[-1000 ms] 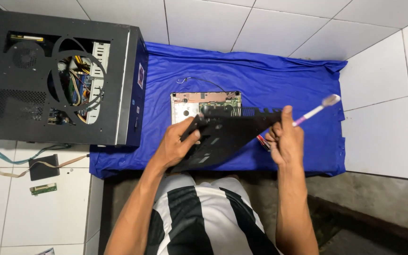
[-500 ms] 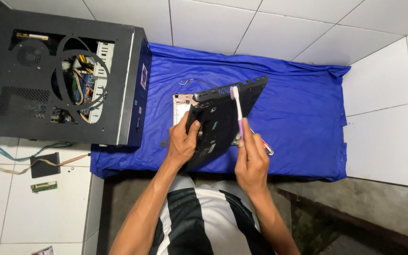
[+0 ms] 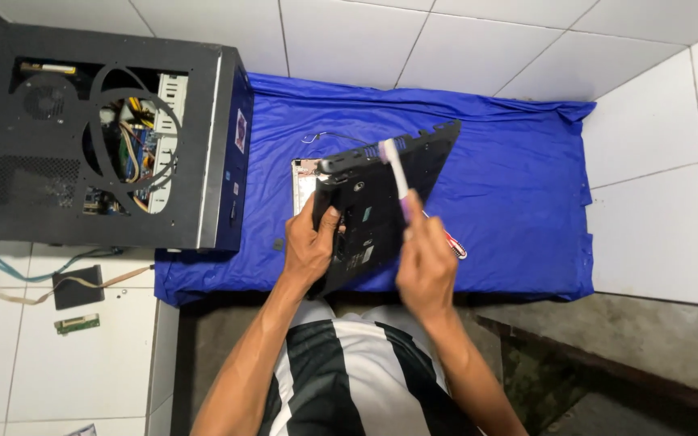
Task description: Cleaning the internal and external surfaces of a disassembled laptop casing using a toothbrush to remove dust.
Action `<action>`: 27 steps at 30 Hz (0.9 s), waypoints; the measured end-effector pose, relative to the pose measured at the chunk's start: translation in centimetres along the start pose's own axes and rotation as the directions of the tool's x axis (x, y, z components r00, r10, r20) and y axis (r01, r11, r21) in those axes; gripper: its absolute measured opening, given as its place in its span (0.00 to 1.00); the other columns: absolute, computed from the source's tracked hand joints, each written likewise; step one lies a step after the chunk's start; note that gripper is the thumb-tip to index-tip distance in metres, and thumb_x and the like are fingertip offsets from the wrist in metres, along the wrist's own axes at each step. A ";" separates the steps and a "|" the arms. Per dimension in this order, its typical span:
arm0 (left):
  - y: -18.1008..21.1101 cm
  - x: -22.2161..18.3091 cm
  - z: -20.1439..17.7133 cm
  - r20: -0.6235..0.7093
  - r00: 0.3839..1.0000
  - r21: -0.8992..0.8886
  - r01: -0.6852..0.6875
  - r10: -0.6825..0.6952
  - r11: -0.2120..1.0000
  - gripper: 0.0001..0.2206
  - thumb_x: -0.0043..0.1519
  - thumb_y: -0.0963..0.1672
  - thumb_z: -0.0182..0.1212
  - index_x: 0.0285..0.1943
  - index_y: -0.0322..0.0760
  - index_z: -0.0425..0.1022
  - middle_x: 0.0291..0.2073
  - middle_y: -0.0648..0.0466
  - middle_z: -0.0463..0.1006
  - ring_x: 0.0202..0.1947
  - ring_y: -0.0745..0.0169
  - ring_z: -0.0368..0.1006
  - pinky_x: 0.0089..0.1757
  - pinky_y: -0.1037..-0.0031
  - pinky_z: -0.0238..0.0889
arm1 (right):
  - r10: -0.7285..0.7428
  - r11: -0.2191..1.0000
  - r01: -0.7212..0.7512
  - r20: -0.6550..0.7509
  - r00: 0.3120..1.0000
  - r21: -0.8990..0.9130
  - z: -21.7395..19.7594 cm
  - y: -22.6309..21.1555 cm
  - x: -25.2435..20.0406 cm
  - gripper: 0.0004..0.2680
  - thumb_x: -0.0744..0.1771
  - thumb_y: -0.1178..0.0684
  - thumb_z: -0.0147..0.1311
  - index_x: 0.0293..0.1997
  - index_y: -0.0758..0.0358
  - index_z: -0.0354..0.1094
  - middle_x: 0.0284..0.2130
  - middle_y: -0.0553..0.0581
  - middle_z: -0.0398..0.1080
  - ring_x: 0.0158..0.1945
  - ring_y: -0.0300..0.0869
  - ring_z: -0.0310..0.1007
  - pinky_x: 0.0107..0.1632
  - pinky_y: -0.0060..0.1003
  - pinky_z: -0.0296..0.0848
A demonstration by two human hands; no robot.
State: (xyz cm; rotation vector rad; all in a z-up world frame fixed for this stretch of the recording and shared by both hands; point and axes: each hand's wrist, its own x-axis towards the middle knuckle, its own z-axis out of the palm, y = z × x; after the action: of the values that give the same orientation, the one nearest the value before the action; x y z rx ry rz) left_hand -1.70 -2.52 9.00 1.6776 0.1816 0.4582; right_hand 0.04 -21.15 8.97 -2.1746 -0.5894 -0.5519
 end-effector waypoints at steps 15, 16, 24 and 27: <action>1.6 -0.1 0.7 0.032 0.998 -0.017 0.046 -0.045 0.999 0.08 0.67 0.43 0.55 0.36 0.34 0.74 0.19 0.43 0.80 0.23 0.55 0.80 0.29 0.66 0.74 | -0.132 0.991 0.133 -0.017 0.991 0.015 -0.4 -1.7 -0.4 0.16 0.68 0.66 0.46 0.63 0.69 0.70 0.29 0.54 0.69 0.28 0.47 0.68 0.34 0.35 0.70; 1.7 -0.1 0.7 0.029 0.998 -0.019 0.049 -0.048 0.999 0.08 0.67 0.43 0.55 0.36 0.34 0.74 0.19 0.43 0.80 0.23 0.55 0.80 0.29 0.66 0.74 | -0.134 0.991 0.134 -0.013 0.991 0.014 -0.5 -0.6 -0.3 0.16 0.68 0.66 0.46 0.63 0.69 0.70 0.29 0.54 0.69 0.28 0.47 0.68 0.34 0.35 0.70; 0.8 -0.1 0.6 0.100 0.995 0.016 0.003 -0.004 1.000 0.06 0.67 0.43 0.55 0.40 0.36 0.75 0.21 0.44 0.81 0.25 0.54 0.82 0.30 0.66 0.75 | -0.193 0.978 0.193 0.006 0.981 -0.080 -1.6 1.1 1.0 0.19 0.62 0.68 0.52 0.55 0.52 0.80 0.39 0.56 0.72 0.41 0.53 0.74 0.52 0.44 0.70; 1.6 -0.1 0.3 0.078 0.997 0.026 -0.008 0.006 1.000 0.07 0.69 0.43 0.54 0.42 0.35 0.76 0.23 0.41 0.81 0.26 0.51 0.82 0.29 0.64 0.75 | -0.119 0.988 0.113 -0.046 0.992 -0.103 -3.9 1.3 2.3 0.18 0.65 0.70 0.52 0.55 0.54 0.80 0.40 0.54 0.73 0.43 0.49 0.73 0.54 0.39 0.69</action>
State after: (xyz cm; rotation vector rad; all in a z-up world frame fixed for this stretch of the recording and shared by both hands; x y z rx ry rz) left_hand -1.88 -3.13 10.51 1.7189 0.1249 0.3967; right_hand 1.88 -24.52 11.77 -2.2228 -0.6763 -0.7120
